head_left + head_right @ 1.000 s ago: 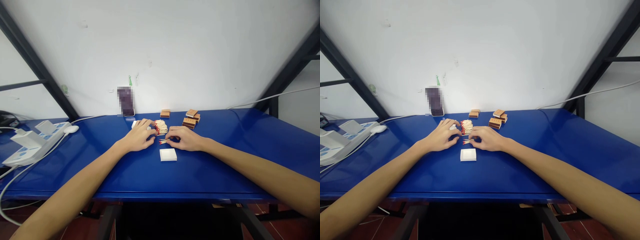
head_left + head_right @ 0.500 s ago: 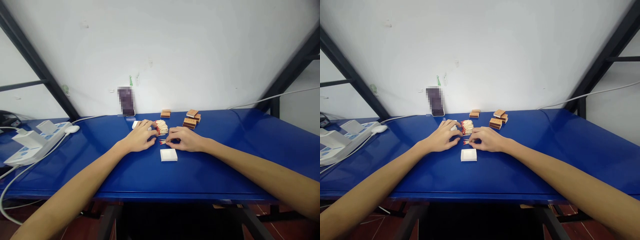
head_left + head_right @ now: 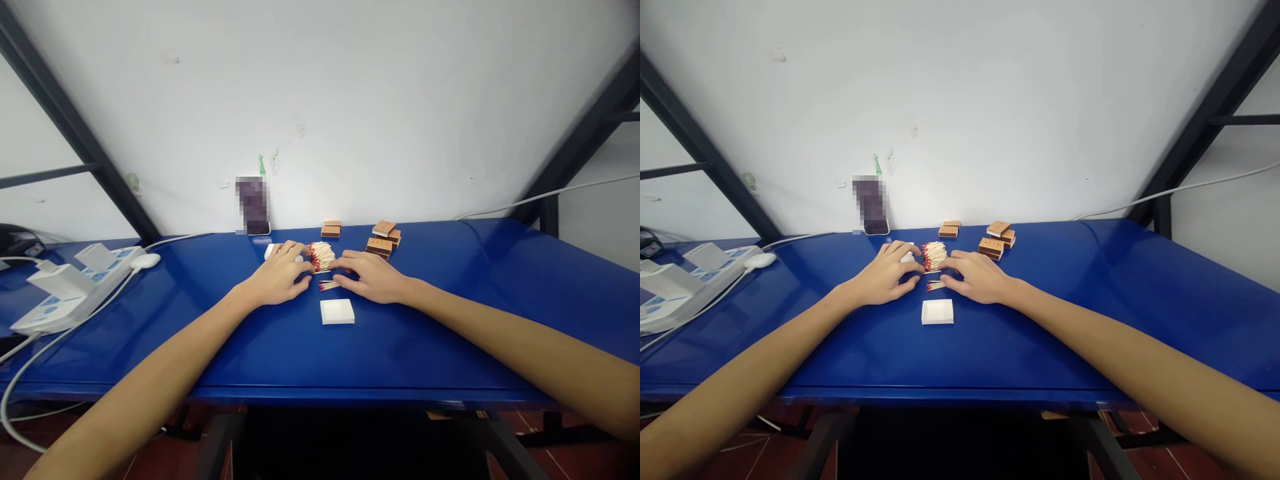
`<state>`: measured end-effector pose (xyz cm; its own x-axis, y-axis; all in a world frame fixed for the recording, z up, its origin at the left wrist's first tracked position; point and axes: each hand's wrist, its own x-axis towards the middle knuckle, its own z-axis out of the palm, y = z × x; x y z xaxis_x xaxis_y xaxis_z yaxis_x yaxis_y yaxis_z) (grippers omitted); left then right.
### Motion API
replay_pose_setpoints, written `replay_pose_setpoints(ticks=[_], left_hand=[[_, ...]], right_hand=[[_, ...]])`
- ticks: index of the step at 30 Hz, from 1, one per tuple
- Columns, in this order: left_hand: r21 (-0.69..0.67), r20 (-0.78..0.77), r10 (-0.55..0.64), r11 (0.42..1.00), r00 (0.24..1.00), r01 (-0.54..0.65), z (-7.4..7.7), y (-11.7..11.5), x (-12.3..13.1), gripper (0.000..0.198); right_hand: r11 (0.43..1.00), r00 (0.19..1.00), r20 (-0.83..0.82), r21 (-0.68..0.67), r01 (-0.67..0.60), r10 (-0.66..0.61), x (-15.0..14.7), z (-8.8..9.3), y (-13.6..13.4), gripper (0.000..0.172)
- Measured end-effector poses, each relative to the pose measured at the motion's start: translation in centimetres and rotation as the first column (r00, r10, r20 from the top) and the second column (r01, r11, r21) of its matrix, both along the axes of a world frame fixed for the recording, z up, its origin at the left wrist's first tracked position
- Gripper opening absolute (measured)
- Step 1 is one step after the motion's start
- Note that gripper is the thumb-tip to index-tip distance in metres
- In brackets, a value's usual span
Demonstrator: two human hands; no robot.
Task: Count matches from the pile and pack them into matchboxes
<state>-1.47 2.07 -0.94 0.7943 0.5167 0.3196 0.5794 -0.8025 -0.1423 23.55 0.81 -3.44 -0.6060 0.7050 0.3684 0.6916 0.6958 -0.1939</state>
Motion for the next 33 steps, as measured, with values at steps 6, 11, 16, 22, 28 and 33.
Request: replay_pose_setpoints(ticks=[6,11,16,22,28,33], left_hand=[[-0.002,-0.021,0.001,1.000,1.000,-0.001,-0.12,0.08,0.04,0.027],[-0.026,-0.011,-0.002,1.000,1.000,0.001,-0.19,0.03,0.11,0.029],[-0.047,-0.005,-0.010,0.999,1.000,0.010,-0.29,0.06,0.12,0.030],[-0.016,0.021,-0.011,1.000,1.000,0.011,-0.32,0.09,0.12,0.032],[-0.017,0.003,-0.005,1.000,1.000,0.005,-0.36,0.09,0.16,0.034],[-0.032,-0.005,-0.003,0.999,1.000,0.003,-0.48,0.12,0.13,0.035]], right_hand=[[1.000,0.999,0.044,-0.024,0.013,-0.012,-0.07,0.20,-0.01,0.035],[0.999,0.999,0.047,-0.040,-0.007,0.008,-0.03,0.13,0.13,0.037],[0.999,0.999,0.028,-0.050,-0.021,0.023,0.06,0.04,0.25,0.037],[0.997,0.999,0.008,-0.063,-0.053,0.054,0.04,0.11,0.11,0.036],[0.999,0.999,0.011,-0.041,-0.032,0.032,0.03,-0.01,0.18,0.038],[0.998,1.000,0.018,-0.050,-0.023,0.024,0.05,-0.01,0.22,0.038]])
